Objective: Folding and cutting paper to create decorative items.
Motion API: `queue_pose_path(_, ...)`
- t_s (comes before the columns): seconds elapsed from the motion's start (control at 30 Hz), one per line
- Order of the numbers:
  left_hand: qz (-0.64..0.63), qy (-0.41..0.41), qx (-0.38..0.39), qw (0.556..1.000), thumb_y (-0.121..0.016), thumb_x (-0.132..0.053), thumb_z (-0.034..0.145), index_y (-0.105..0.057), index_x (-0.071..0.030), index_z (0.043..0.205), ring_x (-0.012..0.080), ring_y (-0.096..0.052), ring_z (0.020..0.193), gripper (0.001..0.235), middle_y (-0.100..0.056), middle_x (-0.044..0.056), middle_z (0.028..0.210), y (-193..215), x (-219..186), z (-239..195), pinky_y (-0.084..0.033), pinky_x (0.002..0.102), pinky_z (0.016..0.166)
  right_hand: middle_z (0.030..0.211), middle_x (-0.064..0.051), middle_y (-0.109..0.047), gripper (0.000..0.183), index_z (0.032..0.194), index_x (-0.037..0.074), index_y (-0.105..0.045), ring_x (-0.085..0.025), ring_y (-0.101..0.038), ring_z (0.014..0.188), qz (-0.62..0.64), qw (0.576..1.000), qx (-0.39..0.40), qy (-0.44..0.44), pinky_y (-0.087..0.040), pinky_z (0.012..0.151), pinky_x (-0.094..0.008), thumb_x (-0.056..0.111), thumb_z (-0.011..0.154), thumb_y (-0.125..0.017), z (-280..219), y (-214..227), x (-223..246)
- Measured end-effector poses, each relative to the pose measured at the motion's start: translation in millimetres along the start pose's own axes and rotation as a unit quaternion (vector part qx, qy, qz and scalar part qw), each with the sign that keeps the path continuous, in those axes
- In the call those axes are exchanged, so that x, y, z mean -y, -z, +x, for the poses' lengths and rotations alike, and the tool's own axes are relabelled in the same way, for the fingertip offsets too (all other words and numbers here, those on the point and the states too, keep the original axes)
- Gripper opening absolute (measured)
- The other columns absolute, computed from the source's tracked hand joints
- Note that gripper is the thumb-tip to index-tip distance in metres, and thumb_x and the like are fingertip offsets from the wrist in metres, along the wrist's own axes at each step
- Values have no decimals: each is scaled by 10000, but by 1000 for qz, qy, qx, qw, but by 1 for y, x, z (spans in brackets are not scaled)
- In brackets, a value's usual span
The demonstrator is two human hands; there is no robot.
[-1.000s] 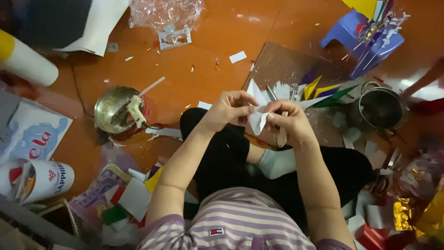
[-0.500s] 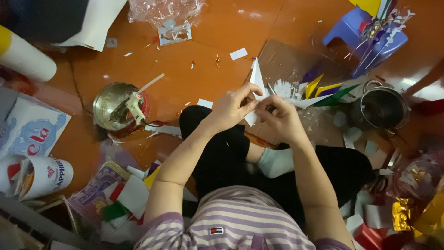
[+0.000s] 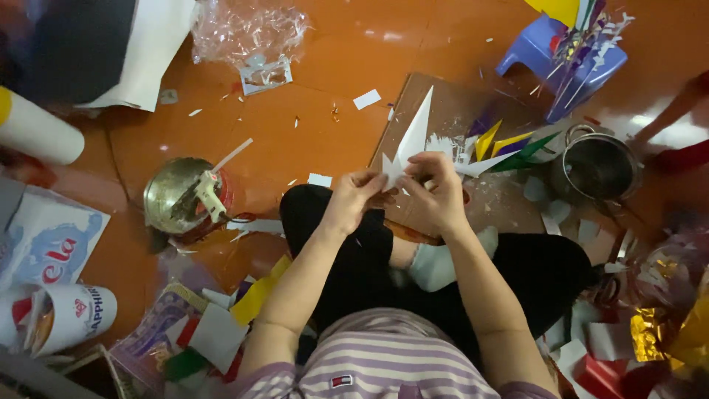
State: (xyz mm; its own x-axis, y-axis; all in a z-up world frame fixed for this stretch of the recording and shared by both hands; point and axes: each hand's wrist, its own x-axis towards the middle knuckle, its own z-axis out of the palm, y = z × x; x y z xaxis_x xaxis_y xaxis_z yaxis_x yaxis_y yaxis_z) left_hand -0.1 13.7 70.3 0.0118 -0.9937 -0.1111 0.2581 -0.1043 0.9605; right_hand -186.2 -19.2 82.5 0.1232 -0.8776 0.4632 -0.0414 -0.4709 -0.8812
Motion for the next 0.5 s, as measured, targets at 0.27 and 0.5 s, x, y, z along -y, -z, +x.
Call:
queue_pose_path(0.27,-192,146,-87,967,-860,-265,987,-656,-5,1061,292,-768,657,339,-742,215,836,13,40,30,-641,353,516,1154,-194,-741,495,1320,92,-592,-326,-766,922,74,997,14,2,-602,790,-437,72,941,-908,13,24,13)
queue_pose_path(0.5,43,2,-107,993,-777,-302,1055,-803,-40,1092,189,-794,689,266,-809,152,847,6,17,16,-700,319,576,1374,-249,-595,526,1527,40,-584,-362,-489,1246,48,943,-9,-330,-372,1052,-515,351,1113,-489,-29,19,-10)
